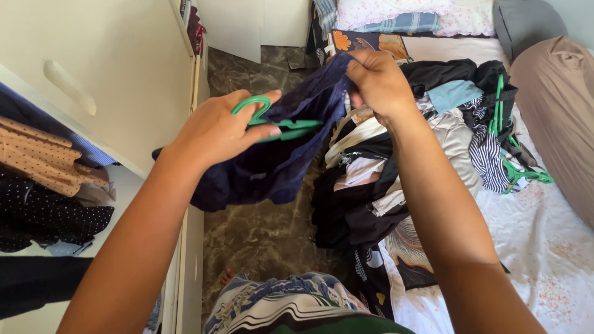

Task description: Hanging various pieces of clothing on hangers and placing them in a closet.

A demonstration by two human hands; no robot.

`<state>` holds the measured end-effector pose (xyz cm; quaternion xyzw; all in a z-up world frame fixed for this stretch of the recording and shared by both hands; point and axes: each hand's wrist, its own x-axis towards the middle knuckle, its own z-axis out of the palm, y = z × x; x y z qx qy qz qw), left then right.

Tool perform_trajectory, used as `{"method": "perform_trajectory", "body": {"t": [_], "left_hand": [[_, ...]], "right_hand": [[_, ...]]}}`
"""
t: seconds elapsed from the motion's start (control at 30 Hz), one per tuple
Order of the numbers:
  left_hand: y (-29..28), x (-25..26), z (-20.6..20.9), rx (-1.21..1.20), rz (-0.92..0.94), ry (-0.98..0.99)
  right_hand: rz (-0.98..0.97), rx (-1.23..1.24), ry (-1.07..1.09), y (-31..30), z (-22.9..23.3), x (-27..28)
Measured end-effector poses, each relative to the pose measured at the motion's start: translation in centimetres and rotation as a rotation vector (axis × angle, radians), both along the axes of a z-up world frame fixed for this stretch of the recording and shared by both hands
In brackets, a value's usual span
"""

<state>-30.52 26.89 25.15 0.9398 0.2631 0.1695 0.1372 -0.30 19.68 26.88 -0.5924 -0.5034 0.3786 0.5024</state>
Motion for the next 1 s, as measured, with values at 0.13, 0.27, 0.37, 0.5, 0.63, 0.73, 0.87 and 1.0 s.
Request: {"method": "perform_trajectory", "body": {"t": [0.13, 0.27, 0.37, 0.5, 0.63, 0.73, 0.87, 1.0], "left_hand": [[0.0, 1.5, -0.6, -0.068, 0.009, -0.014], [1.1, 3.0, -4.0, -0.141, -0.169, -0.295], [1.2, 3.4, -4.4, -0.375, -0.090, -0.202], [1.1, 2.4, -2.1, -0.359, -0.002, -0.244], [2.0, 1.5, -1.4, -0.305, -0.014, -0.315], [2.2, 1.2, -0.8, -0.207, -0.091, -0.393], [2.7, 0.6, -0.4, -0.060, -0.075, -0.332], [3.0, 0.1, 0.0, 0.081, 0.080, -0.127]], "right_hand": [[0.090, 0.059, -0.124, 0.1, 0.2, -1.1], [0.240, 0.048, -0.158, -0.6, 1.2, -3.4], [0.276, 0.099, -0.165, -0.9, 1.0, -3.1], [0.255, 0.293, -0.435, -1.9, 1.0, -1.4], [0.265, 0.326, -0.683, -3.7, 2.2, -3.6], [0.212, 0.338, -0.921, -4.2, 0.4, -3.3], [-0.068, 0.349, -1.037, -3.5, -4.9, 0.3], [-0.245, 0.197, -0.578, -1.9, -6.4, 2.0]]}}
